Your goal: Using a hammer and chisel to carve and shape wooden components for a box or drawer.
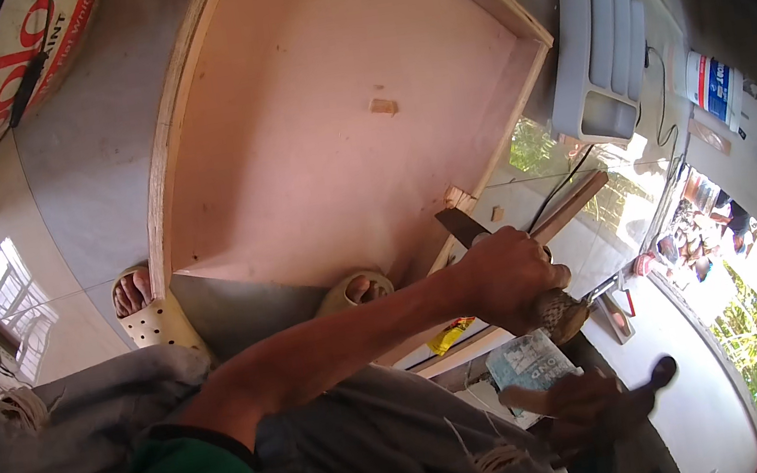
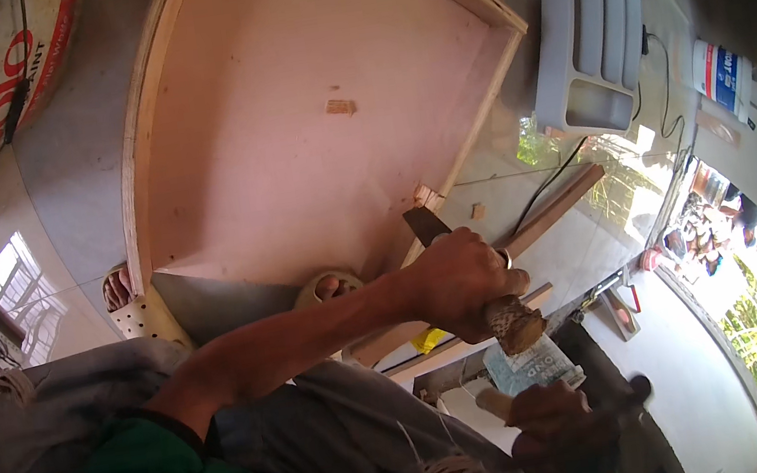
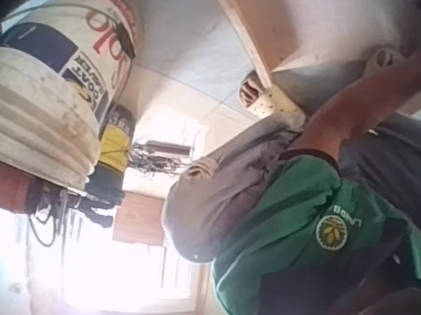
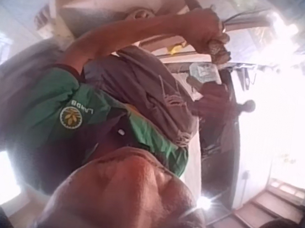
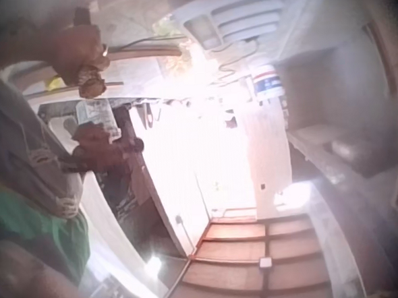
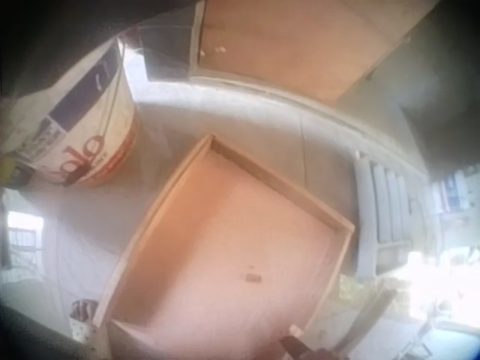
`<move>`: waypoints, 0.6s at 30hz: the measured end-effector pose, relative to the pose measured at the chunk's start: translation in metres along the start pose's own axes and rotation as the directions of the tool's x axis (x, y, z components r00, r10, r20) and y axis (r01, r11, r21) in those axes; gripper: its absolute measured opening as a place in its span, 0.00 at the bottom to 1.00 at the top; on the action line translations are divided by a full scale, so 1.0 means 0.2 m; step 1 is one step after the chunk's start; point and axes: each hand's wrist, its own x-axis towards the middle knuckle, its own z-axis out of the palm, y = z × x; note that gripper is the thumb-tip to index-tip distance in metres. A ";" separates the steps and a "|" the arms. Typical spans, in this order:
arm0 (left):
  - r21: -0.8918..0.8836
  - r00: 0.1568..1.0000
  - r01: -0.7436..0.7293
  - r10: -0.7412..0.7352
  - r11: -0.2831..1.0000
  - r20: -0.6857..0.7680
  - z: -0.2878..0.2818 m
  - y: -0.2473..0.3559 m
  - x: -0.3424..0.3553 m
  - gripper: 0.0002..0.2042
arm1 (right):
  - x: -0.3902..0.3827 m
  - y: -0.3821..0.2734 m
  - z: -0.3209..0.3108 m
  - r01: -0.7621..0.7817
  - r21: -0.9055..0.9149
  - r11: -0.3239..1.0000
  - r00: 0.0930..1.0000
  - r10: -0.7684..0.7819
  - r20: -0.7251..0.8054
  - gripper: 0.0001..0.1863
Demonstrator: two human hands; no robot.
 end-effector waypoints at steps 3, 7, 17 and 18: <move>-0.033 0.999 -0.027 0.025 0.999 -0.038 0.00 -0.01 0.00 0.17 | 0.13 -0.02 0.31 0.483 0.011 0.876 0.583 -0.312 -0.750 0.18; 0.015 0.999 -0.035 0.035 0.999 0.023 0.02 -0.01 0.04 0.19 | 0.17 0.18 0.42 -0.386 -0.513 0.766 0.353 -0.392 -0.850 0.15; -0.005 0.999 -0.025 0.025 1.000 0.029 0.04 0.00 0.05 0.15 | 0.21 0.16 0.41 -0.313 -0.437 0.843 0.351 -0.325 -0.878 0.15; -0.001 0.999 -0.036 0.036 0.999 0.040 0.05 -0.01 0.05 0.15 | 0.21 0.10 0.38 -0.355 -0.467 0.810 0.415 -0.311 -0.855 0.14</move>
